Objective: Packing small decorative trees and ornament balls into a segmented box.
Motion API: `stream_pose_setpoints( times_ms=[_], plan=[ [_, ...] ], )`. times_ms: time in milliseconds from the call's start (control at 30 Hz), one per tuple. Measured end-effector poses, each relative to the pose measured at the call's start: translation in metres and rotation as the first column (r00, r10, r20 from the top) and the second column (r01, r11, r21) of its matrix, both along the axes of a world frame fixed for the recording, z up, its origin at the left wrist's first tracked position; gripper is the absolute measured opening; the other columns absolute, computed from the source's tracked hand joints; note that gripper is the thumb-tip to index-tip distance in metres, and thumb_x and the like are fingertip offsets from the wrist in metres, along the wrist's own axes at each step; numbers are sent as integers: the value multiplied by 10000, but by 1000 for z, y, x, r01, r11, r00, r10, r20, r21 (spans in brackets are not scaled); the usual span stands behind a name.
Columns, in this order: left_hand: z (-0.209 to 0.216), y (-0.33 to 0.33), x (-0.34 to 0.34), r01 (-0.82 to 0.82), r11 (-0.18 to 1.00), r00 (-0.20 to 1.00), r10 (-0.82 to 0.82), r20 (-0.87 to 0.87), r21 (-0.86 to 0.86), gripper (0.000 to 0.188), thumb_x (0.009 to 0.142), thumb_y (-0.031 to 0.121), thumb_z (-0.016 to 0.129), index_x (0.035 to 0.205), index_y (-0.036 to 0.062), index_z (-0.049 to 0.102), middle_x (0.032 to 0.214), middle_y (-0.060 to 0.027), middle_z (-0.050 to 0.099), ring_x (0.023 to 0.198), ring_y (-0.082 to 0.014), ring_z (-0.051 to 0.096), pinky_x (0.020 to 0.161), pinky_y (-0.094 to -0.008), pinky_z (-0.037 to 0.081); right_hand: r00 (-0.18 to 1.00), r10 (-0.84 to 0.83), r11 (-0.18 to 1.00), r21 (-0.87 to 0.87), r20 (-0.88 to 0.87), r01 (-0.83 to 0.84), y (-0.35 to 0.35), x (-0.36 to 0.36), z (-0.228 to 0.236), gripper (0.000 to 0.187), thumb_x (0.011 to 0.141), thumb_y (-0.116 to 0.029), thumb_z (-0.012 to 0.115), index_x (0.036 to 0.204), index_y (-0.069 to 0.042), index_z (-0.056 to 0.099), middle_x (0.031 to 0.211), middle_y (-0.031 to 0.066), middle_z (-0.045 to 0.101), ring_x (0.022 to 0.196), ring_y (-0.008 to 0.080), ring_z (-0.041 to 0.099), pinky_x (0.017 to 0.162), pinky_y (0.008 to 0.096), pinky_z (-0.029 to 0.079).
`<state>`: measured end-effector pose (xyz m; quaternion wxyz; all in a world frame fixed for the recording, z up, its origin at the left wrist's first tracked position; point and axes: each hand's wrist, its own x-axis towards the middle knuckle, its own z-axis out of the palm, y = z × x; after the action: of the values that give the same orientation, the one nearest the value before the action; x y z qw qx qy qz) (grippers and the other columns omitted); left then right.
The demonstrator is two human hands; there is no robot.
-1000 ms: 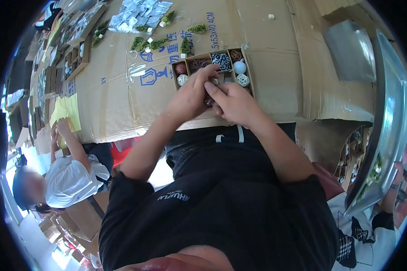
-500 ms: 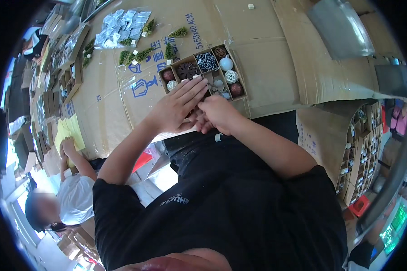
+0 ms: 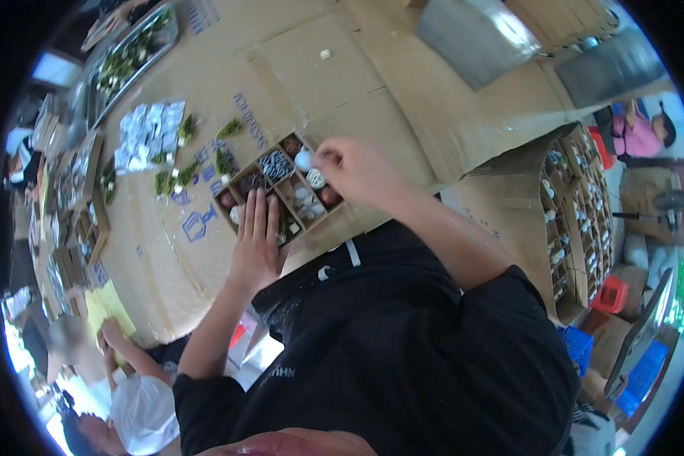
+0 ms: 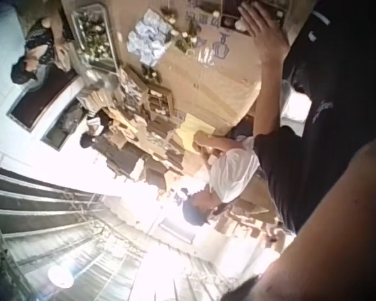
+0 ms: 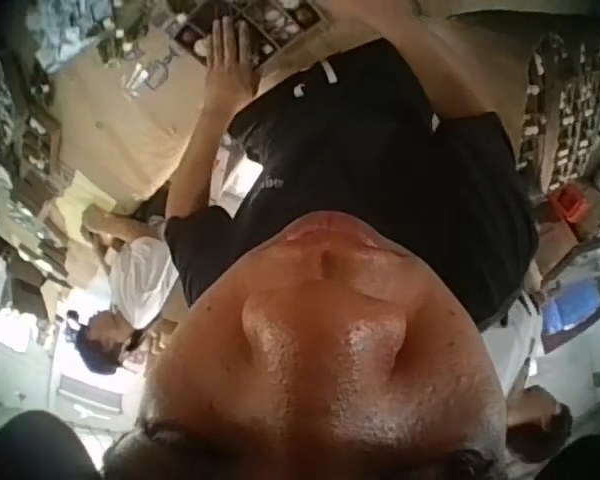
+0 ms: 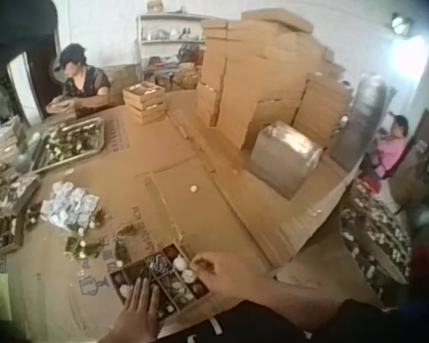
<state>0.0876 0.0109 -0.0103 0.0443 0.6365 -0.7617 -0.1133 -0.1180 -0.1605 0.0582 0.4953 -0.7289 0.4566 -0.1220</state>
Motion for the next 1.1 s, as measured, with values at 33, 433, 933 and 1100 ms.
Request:
stream_pose_setpoints(
  times_ms=[33, 433, 933, 1100],
  plan=[
    [-1, 5, -5, -32, 999, 999, 32, 44, 11, 921, 833, 348, 683, 1524, -77, 248, 1596, -318, 177, 1506, -455, 144, 1225, -527, 137, 997, -58, 967, -249, -53, 43, -20, -14, 1, 227, 950, -229, 652, 1069, -39, 691, 812, 93, 703, 737, 177, 661, 720, 345, 540],
    [0, 0, -18, 79, 997, 997, -80, -6, -20, 932, 831, 418, 679, 1494, -108, 289, 1576, -295, 268, 1495, -425, 220, 1227, -498, 173, 884, -199, 916, -402, -423, 14, -284, -229, 66, 455, 902, -460, 715, 1117, -59, 720, 811, -3, 619, 672, 141, 536, 640, 308, 449],
    [-2, -3, -25, 62, 995, 997, -58, 52, -82, 962, 780, 352, 734, 1484, -121, 278, 1557, -302, 286, 1481, -435, 247, 1224, -503, 201, 985, -79, 992, 81, -151, 92, -303, -248, 73, 362, 969, -424, 662, 1101, -87, 679, 884, -35, 585, 738, 85, 529, 707, 282, 492],
    [2, -2, -23, 54, 996, 997, -49, 63, -69, 901, 799, 361, 715, 1456, -121, 329, 1559, -279, 299, 1486, -418, 243, 1226, -506, 192, 987, -36, 994, 99, -155, 52, -307, -248, 72, 373, 968, -440, 657, 1095, -90, 677, 849, -47, 565, 740, 76, 513, 686, 255, 465]
  ],
)
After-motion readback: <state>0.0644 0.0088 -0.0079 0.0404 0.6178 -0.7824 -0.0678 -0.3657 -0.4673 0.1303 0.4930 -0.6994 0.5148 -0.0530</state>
